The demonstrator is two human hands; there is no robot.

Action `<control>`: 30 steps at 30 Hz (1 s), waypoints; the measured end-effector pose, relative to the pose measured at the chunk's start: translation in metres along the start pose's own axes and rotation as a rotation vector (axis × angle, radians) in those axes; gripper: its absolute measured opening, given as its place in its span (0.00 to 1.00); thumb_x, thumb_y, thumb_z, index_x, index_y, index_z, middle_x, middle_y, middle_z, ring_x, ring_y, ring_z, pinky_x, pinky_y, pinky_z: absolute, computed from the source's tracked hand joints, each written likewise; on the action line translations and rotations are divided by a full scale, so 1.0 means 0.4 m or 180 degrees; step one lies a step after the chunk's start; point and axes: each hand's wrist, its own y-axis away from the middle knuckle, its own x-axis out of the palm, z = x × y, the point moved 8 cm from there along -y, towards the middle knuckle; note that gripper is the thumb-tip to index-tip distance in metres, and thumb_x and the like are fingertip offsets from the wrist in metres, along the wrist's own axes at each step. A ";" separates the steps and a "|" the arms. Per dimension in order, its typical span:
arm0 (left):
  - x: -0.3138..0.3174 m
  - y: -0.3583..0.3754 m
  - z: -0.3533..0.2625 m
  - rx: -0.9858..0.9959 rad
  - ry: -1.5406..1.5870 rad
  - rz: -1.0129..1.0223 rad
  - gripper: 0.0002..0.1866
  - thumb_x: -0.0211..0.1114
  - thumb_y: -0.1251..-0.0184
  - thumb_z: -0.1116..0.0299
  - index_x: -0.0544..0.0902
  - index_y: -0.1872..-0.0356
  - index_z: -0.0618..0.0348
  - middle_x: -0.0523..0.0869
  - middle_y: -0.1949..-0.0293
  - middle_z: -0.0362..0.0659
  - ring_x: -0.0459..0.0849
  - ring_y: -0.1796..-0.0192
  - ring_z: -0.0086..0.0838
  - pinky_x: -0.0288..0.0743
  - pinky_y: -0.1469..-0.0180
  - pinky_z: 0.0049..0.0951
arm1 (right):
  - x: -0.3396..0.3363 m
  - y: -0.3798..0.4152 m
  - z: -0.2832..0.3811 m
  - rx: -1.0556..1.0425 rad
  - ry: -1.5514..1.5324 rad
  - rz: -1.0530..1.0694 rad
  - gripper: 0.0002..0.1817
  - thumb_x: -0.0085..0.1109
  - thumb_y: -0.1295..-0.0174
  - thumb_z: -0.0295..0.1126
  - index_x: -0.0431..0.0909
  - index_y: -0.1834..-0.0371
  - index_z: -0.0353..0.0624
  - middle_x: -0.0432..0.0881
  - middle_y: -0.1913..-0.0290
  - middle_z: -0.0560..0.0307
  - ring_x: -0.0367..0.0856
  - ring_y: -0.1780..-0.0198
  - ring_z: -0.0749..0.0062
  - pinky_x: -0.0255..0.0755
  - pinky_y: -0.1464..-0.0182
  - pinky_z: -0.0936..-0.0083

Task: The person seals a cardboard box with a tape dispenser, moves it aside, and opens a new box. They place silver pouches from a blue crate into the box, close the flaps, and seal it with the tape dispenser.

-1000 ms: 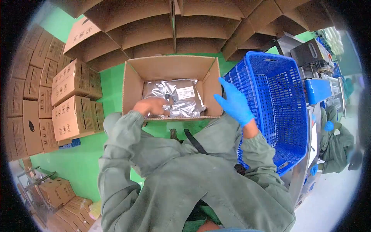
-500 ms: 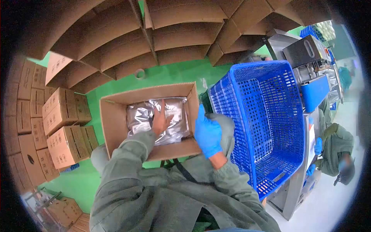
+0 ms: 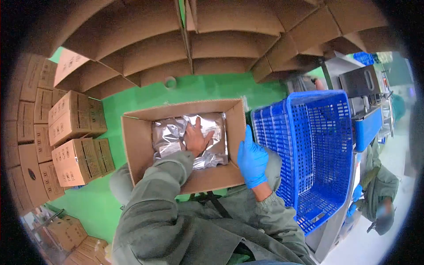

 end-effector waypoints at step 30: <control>-0.668 0.130 0.265 -0.0911 0.0994 0.0941 0.27 0.63 0.37 0.58 0.77 0.42 0.68 0.83 0.48 0.57 0.82 0.44 0.43 0.73 0.41 0.36 | -0.029 0.009 -0.024 -0.0147 -0.0579 -0.0784 0.18 0.50 0.35 0.37 0.76 0.44 0.46 0.82 0.79 0.46 0.82 0.79 0.50 0.75 0.76 0.56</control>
